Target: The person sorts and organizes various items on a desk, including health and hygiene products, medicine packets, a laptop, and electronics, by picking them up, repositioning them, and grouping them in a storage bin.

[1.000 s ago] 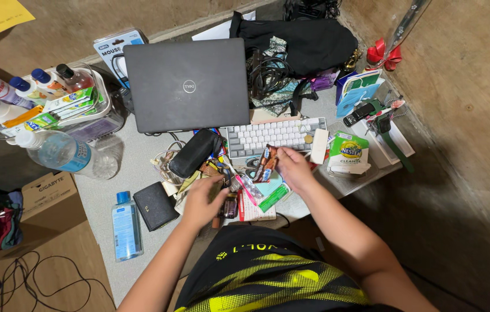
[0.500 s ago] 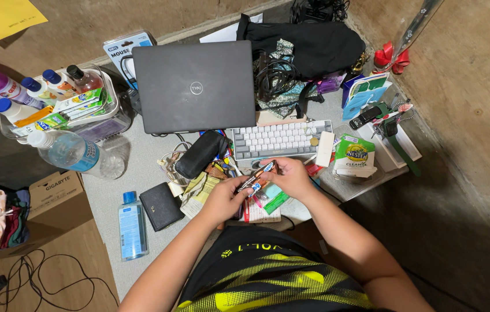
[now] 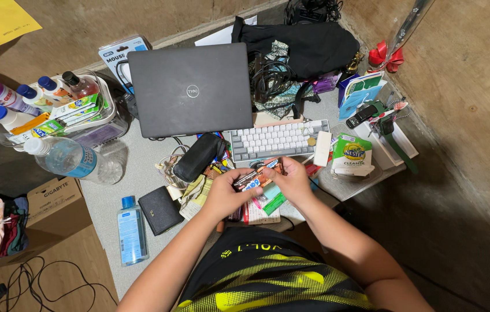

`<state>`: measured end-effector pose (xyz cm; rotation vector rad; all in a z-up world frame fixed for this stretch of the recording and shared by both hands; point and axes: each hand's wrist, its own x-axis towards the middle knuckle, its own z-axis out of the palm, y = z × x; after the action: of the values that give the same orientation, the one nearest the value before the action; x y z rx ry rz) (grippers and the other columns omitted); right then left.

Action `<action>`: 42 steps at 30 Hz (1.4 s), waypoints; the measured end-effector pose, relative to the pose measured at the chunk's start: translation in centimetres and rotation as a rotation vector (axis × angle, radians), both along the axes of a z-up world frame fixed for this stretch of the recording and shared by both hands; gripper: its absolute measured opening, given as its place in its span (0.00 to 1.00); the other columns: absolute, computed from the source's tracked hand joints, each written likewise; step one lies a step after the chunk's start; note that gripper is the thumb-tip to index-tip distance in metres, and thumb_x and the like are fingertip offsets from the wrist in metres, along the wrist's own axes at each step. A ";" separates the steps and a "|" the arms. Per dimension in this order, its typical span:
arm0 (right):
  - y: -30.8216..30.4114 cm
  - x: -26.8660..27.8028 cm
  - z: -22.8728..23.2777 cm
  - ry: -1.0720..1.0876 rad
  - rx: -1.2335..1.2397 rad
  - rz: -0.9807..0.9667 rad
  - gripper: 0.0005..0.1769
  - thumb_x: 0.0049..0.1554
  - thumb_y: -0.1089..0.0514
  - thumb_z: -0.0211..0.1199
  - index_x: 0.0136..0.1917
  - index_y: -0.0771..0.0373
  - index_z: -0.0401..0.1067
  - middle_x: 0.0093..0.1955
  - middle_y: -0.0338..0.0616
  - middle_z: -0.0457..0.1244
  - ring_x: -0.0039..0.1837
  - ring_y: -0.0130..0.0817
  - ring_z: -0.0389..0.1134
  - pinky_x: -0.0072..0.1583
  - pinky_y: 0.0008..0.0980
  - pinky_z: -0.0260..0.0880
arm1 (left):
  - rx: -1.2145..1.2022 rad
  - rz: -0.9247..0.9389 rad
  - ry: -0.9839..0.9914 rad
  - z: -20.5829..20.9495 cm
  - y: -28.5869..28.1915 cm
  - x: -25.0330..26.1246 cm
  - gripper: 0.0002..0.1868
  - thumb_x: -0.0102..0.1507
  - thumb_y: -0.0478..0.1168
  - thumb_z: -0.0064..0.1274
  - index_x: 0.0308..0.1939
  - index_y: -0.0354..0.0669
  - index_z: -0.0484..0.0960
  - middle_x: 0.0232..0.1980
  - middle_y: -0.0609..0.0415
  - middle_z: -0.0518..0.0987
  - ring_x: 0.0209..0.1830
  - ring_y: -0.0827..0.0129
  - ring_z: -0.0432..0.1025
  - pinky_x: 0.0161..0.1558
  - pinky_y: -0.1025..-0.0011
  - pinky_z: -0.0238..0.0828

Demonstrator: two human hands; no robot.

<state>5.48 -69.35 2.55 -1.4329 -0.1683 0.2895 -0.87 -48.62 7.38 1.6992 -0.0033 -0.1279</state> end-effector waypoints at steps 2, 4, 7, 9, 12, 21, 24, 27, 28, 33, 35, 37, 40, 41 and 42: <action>0.1 0.0 0.3 0.011 0.026 0.049 0.18 0.55 0.63 0.70 0.58 0.68 0.74 0.50 0.41 0.71 0.50 0.22 0.71 0.54 0.25 0.73 | -0.031 0.021 0.079 -0.3 -0.2 0.2 0.20 0.55 0.39 0.70 0.48 0.36 0.86 0.36 0.59 0.85 0.33 0.82 0.74 0.38 0.77 0.75; 0.0 0.2 0.3 0.034 -0.018 0.124 0.20 0.52 0.65 0.72 0.57 0.68 0.74 0.49 0.42 0.71 0.50 0.24 0.72 0.54 0.26 0.74 | -0.057 -0.011 0.104 -0.7 0.1 0.3 0.18 0.56 0.39 0.69 0.48 0.36 0.86 0.36 0.60 0.85 0.33 0.82 0.74 0.38 0.78 0.74; -0.5 0.4 -0.1 0.034 -0.094 0.163 0.19 0.50 0.67 0.73 0.55 0.70 0.76 0.48 0.45 0.73 0.49 0.27 0.74 0.52 0.28 0.76 | -0.035 -0.031 0.098 -1.2 0.1 0.2 0.16 0.57 0.38 0.68 0.47 0.36 0.87 0.35 0.60 0.84 0.32 0.83 0.73 0.37 0.78 0.73; -0.8 0.4 -0.4 0.045 -0.117 0.154 0.17 0.51 0.67 0.74 0.54 0.72 0.76 0.47 0.47 0.73 0.49 0.29 0.74 0.52 0.28 0.76 | -0.003 -0.039 0.099 -1.3 0.0 0.1 0.15 0.58 0.39 0.68 0.46 0.36 0.87 0.33 0.60 0.84 0.31 0.82 0.72 0.36 0.78 0.72; -1.1 0.5 -0.7 0.082 -0.093 0.151 0.15 0.52 0.67 0.72 0.53 0.71 0.76 0.46 0.46 0.73 0.48 0.29 0.74 0.52 0.29 0.76 | 0.025 -0.062 0.101 -1.5 0.2 0.1 0.14 0.59 0.39 0.68 0.45 0.37 0.87 0.32 0.59 0.84 0.30 0.82 0.72 0.35 0.77 0.71; -1.9 1.7 -1.7 -0.091 -0.271 0.177 0.11 0.62 0.58 0.64 0.50 0.69 0.80 0.42 0.36 0.71 0.45 0.19 0.67 0.48 0.24 0.69 | -0.153 0.044 0.025 -1.5 2.0 0.4 0.24 0.51 0.37 0.72 0.49 0.36 0.83 0.38 0.58 0.85 0.33 0.83 0.76 0.37 0.80 0.76; -1.3 1.2 -2.4 -0.094 -0.252 0.123 0.11 0.61 0.59 0.64 0.49 0.70 0.80 0.42 0.36 0.71 0.44 0.19 0.66 0.48 0.23 0.69 | -0.156 0.086 0.104 -1.3 1.3 0.3 0.25 0.48 0.35 0.73 0.49 0.36 0.83 0.36 0.57 0.85 0.30 0.82 0.76 0.34 0.79 0.76; -1.0 0.8 -2.5 -0.139 -0.273 0.107 0.10 0.62 0.59 0.65 0.49 0.71 0.79 0.43 0.40 0.71 0.45 0.20 0.67 0.49 0.24 0.69 | -0.062 0.056 0.181 -1.6 1.2 0.7 0.18 0.52 0.36 0.73 0.43 0.32 0.88 0.33 0.55 0.85 0.27 0.80 0.74 0.32 0.78 0.74; -1.0 0.6 -2.5 -0.154 -0.281 0.105 0.10 0.63 0.60 0.64 0.49 0.71 0.79 0.44 0.41 0.70 0.45 0.21 0.67 0.49 0.25 0.69 | -0.090 0.032 0.177 -1.7 1.4 0.8 0.17 0.53 0.36 0.72 0.43 0.32 0.89 0.33 0.56 0.85 0.27 0.81 0.74 0.32 0.78 0.74; -0.8 1.1 -1.3 0.081 -0.060 0.337 0.11 0.61 0.62 0.61 0.55 0.70 0.74 0.50 0.45 0.72 0.48 0.31 0.74 0.52 0.31 0.77 | -0.150 0.010 0.172 -2.6 1.8 1.6 0.15 0.54 0.36 0.70 0.43 0.32 0.88 0.33 0.56 0.86 0.27 0.80 0.76 0.32 0.77 0.76; -1.0 1.3 -1.0 0.052 -0.088 0.332 0.12 0.61 0.64 0.61 0.56 0.73 0.75 0.50 0.48 0.72 0.47 0.35 0.74 0.51 0.34 0.77 | -0.137 0.018 0.142 -3.1 1.6 1.5 0.16 0.55 0.36 0.71 0.44 0.31 0.88 0.34 0.55 0.86 0.28 0.80 0.76 0.33 0.77 0.75; -0.7 1.6 -1.0 0.064 -0.092 0.308 0.12 0.63 0.63 0.60 0.56 0.73 0.75 0.50 0.48 0.72 0.47 0.35 0.74 0.51 0.34 0.77 | -0.139 0.016 0.056 -3.5 2.1 1.7 0.19 0.54 0.34 0.71 0.47 0.31 0.86 0.37 0.55 0.85 0.32 0.81 0.76 0.36 0.79 0.76; -0.8 1.9 -0.7 0.127 -0.052 0.291 0.15 0.65 0.59 0.55 0.55 0.73 0.76 0.51 0.48 0.73 0.48 0.35 0.75 0.52 0.33 0.78 | -0.222 -0.007 0.114 -3.9 3.7 1.8 0.21 0.55 0.31 0.69 0.51 0.29 0.84 0.39 0.52 0.86 0.32 0.79 0.78 0.36 0.78 0.78; -0.7 2.1 -0.6 0.154 -0.030 0.291 0.17 0.66 0.57 0.53 0.55 0.73 0.76 0.51 0.48 0.73 0.48 0.35 0.76 0.52 0.33 0.78 | -0.262 -0.015 0.163 -3.8 4.3 1.9 0.22 0.56 0.30 0.68 0.53 0.28 0.83 0.39 0.50 0.86 0.32 0.77 0.79 0.36 0.77 0.79; -0.3 2.1 -0.7 0.150 -0.020 0.303 0.17 0.66 0.57 0.53 0.55 0.73 0.76 0.51 0.47 0.72 0.48 0.34 0.75 0.52 0.34 0.79 | -0.258 -0.014 0.177 -3.7 4.7 1.8 0.25 0.56 0.29 0.68 0.57 0.31 0.81 0.38 0.51 0.85 0.31 0.78 0.77 0.35 0.77 0.78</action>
<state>7.54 -69.70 1.90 -1.3979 -0.2608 0.6473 0.89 -43.96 3.68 1.4260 0.0969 -0.2763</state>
